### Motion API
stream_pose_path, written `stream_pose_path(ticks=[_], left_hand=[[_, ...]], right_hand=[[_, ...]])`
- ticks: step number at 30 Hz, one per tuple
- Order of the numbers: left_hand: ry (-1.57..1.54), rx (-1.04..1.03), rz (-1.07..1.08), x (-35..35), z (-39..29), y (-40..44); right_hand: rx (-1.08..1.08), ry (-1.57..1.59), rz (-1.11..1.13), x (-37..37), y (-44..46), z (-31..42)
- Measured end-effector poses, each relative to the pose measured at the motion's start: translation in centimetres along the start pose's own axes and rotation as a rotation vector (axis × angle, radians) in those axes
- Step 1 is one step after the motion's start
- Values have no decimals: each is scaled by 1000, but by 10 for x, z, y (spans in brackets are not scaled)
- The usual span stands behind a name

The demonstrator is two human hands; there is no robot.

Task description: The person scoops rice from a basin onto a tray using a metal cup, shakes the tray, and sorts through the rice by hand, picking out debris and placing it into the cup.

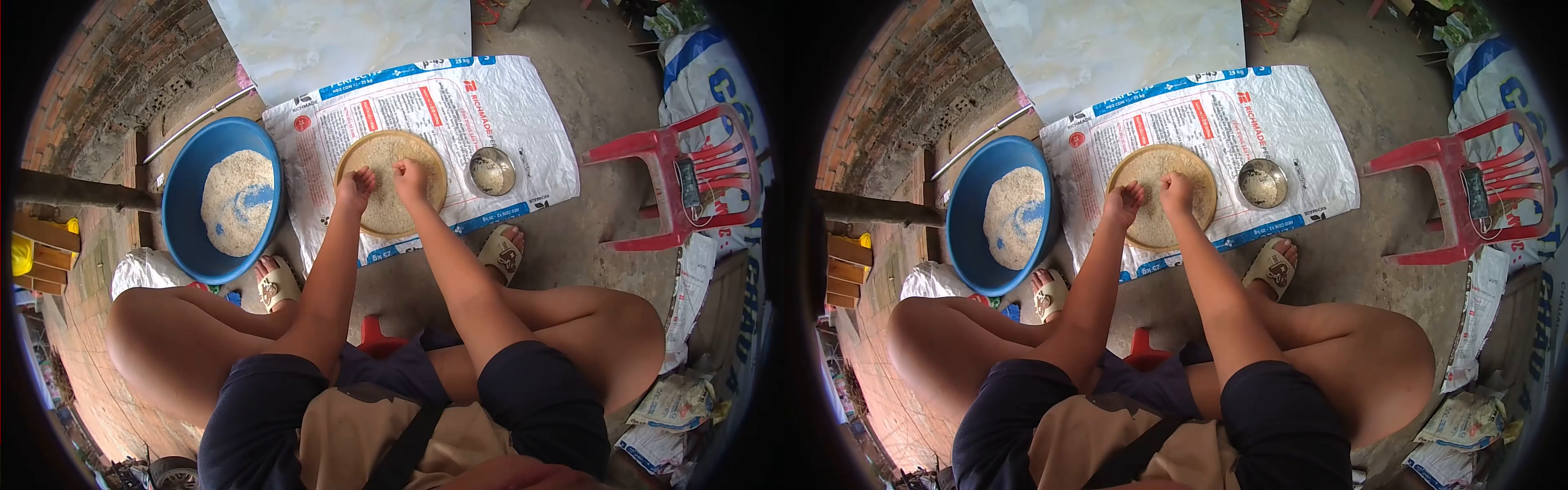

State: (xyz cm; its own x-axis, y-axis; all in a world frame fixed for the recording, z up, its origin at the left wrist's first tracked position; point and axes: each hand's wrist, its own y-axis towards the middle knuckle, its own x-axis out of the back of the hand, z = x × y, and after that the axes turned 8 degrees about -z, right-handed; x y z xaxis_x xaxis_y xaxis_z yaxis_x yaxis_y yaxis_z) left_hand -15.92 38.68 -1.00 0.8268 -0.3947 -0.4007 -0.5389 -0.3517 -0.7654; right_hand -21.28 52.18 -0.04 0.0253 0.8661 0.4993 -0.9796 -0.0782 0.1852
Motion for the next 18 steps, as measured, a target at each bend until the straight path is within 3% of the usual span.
stream_pose_path(ticks=[1, 3, 5, 6, 7, 8, 10, 11, 15, 18], left_hand=[[-2, 18, 23, -2, 1, 0], [-3, 40, 30, -6, 5, -1], [-134, 13, 231, -14, 2, -11], [-98, 24, 197, -17, -1, -14], [-40, 31, 89, -20, -5, -15], [-48, 48, 217, -19, -10, -17], [71, 54, 143, -20, -19, -22], [137, 80, 181, -18, -23, -23], [420, 146, 324, -10, -35, -24], [586, 160, 347, -7, -42, -26]], right_hand=[[-2, 0, 3, -5, 1, 12], [-118, 339, 378, -11, 2, 35], [-28, 267, 370, -13, 5, 40], [79, 195, 348, -14, 7, 42], [38, 209, 346, -2, 10, 51], [-3, 224, 346, 10, 15, 51], [56, 86, 240, 16, 21, 23], [40, 75, 298, 23, 23, 9], [401, -311, 507, 60, 13, -29], [413, -284, 421, 62, -7, -52]])
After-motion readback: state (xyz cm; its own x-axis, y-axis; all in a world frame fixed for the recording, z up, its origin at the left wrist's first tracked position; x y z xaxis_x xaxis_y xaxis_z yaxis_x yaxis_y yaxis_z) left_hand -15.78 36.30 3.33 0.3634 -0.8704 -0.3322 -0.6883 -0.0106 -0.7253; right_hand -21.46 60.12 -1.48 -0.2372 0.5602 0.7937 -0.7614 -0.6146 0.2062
